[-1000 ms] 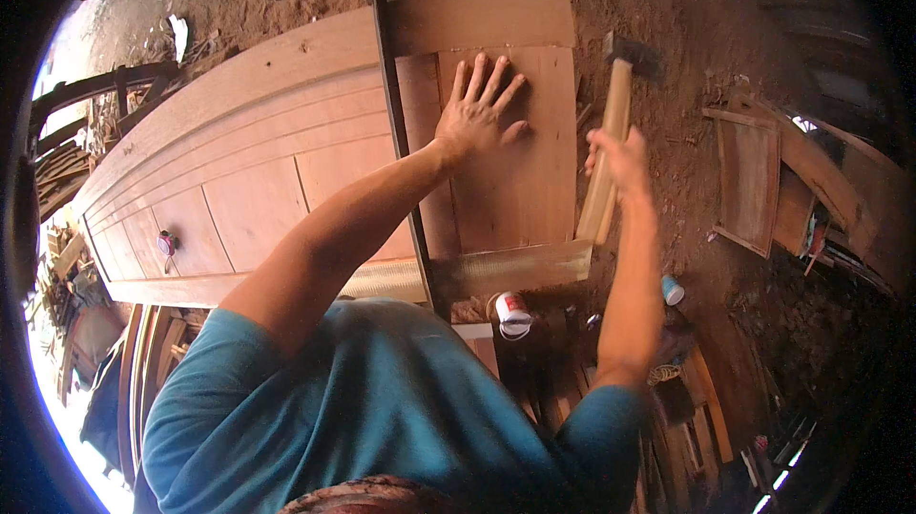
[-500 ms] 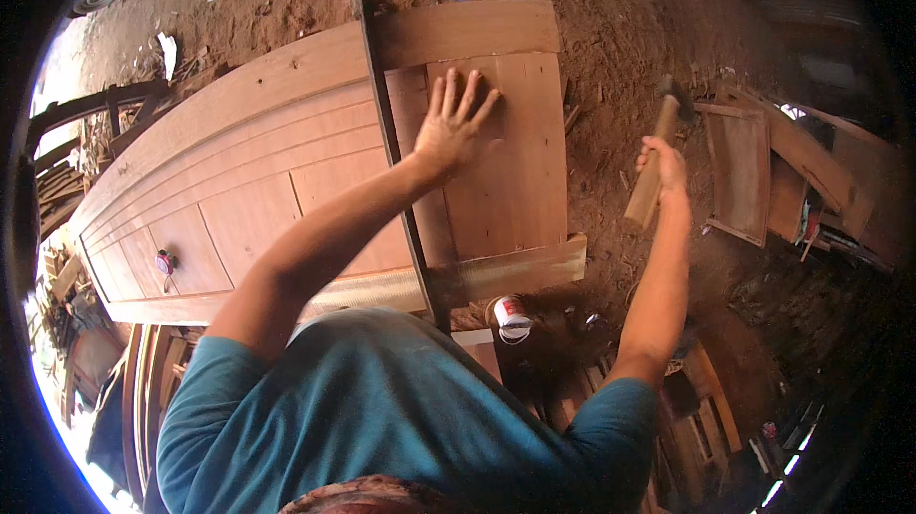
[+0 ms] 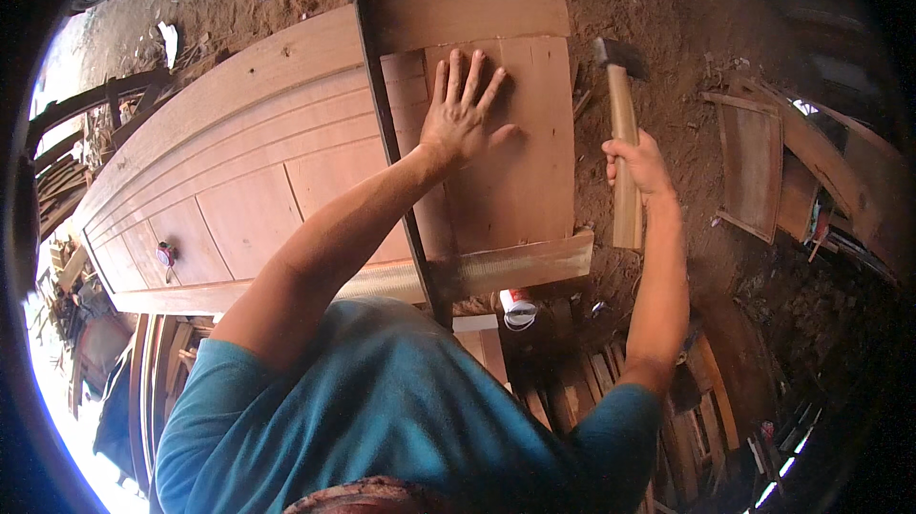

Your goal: The person is assembling a wooden structure, possibly a door or panel, using a hammer and a metal strip. They position the metal strip on the wood, hammer it into place, and adjust the wood pieces to fit together.

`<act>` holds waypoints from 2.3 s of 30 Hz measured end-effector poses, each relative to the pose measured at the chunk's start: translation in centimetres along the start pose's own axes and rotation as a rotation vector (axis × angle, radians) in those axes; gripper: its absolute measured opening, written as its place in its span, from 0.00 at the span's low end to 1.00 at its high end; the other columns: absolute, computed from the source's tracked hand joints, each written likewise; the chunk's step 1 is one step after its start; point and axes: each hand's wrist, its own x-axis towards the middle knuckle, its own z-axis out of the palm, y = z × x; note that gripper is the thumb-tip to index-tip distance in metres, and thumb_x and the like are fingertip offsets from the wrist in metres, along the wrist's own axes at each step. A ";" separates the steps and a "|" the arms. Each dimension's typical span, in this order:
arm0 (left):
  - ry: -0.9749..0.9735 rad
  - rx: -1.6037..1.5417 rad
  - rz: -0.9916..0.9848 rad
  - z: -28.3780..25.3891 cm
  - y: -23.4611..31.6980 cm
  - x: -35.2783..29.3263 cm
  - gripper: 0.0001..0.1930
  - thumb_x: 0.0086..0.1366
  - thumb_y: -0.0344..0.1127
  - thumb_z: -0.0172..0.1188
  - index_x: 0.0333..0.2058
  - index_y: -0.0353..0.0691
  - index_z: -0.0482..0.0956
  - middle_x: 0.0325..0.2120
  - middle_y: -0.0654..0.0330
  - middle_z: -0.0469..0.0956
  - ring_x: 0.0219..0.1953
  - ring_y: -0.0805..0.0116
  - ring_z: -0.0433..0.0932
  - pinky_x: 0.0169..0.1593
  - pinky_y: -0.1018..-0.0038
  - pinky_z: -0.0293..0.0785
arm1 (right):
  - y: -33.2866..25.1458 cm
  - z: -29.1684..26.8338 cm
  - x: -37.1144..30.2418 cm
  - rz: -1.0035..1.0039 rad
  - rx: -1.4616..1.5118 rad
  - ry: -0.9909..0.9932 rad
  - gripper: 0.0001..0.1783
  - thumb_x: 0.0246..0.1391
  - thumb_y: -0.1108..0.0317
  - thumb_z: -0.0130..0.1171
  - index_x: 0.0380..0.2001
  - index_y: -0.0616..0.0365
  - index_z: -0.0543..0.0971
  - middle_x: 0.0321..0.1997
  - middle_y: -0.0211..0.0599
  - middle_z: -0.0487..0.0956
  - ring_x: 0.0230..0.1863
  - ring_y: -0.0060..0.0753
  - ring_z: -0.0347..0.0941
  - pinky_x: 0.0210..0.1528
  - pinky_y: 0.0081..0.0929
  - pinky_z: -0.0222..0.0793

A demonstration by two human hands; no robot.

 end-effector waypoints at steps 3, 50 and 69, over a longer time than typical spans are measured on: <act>0.003 -0.014 -0.002 0.0 0.2 0.2 0.45 0.67 0.72 0.39 0.73 0.49 0.51 0.74 0.42 0.42 0.74 0.33 0.37 0.74 0.43 0.31 | 1.6 -2.2 0.5 -0.011 0.008 0.093 0.14 0.52 0.69 0.64 0.37 0.57 0.70 0.24 0.30 0.74 0.19 0.23 0.73 0.19 0.24 0.73; 0.432 0.145 -1.211 -12.8 -44.6 -61.1 0.40 0.60 0.53 0.66 0.68 0.49 0.61 0.69 0.42 0.55 0.71 0.38 0.52 0.71 0.45 0.49 | 28.7 39.2 -28.8 -0.143 -0.415 0.513 0.46 0.66 0.37 0.46 0.73 0.60 0.52 0.74 0.59 0.56 0.72 0.61 0.56 0.70 0.53 0.55; 0.312 -0.297 -0.579 -9.7 -29.2 -70.5 0.33 0.59 0.49 0.65 0.62 0.46 0.69 0.56 0.50 0.74 0.62 0.46 0.68 0.67 0.55 0.61 | 35.9 40.3 -31.6 -0.335 -0.583 0.861 0.38 0.62 0.51 0.58 0.69 0.58 0.61 0.70 0.55 0.62 0.68 0.57 0.61 0.66 0.50 0.60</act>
